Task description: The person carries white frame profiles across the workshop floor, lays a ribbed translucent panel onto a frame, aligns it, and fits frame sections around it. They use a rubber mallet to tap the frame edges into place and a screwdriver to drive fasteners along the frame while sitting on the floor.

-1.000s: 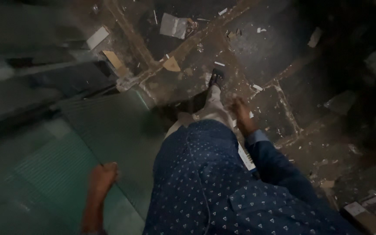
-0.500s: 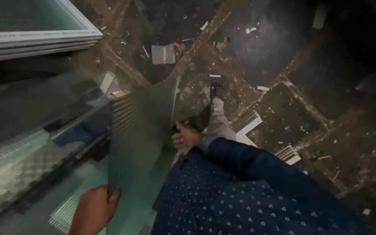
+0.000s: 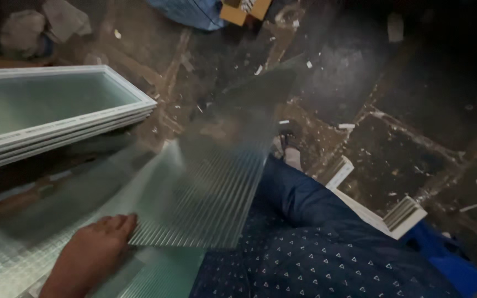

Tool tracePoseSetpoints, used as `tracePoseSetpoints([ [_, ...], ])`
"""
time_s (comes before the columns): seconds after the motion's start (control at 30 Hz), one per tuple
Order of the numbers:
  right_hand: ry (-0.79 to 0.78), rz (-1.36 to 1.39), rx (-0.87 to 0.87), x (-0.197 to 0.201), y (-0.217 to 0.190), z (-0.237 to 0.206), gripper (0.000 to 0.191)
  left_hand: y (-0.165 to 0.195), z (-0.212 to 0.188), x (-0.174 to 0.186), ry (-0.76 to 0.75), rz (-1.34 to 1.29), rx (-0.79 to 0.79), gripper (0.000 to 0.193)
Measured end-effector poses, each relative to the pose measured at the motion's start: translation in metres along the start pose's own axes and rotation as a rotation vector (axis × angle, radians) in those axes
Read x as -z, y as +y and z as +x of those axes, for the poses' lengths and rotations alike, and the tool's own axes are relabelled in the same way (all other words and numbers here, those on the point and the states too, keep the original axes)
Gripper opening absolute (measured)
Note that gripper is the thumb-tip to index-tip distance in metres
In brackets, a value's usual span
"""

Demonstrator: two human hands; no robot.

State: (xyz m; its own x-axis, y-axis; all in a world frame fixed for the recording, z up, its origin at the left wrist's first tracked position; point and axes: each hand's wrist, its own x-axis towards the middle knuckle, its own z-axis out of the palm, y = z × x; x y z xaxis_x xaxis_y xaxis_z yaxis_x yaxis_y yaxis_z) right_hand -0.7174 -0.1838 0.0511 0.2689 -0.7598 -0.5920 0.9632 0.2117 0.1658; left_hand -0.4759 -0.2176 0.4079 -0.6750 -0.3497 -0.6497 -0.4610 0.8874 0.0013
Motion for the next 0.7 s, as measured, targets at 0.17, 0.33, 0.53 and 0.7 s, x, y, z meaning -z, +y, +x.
tracePoseSetpoints([
  [0.17,-0.228,0.059,0.148,-0.053,-0.024,0.006,0.101,-0.069,-0.036,-0.031,0.062,0.097,0.019,0.059],
  [0.33,-0.506,0.069,0.318,-0.096,-0.012,-0.016,0.102,-0.145,-0.063,-0.084,0.509,0.344,-0.304,0.06],
  [0.53,-0.692,0.117,0.444,-0.142,0.011,-0.051,0.103,-0.195,-0.086,-0.133,0.82,0.376,-0.106,0.053],
  [0.7,-0.782,0.183,0.569,-0.179,0.02,-0.064,0.104,-0.23,-0.078,-0.128,1.013,0.496,-0.028,0.037],
])
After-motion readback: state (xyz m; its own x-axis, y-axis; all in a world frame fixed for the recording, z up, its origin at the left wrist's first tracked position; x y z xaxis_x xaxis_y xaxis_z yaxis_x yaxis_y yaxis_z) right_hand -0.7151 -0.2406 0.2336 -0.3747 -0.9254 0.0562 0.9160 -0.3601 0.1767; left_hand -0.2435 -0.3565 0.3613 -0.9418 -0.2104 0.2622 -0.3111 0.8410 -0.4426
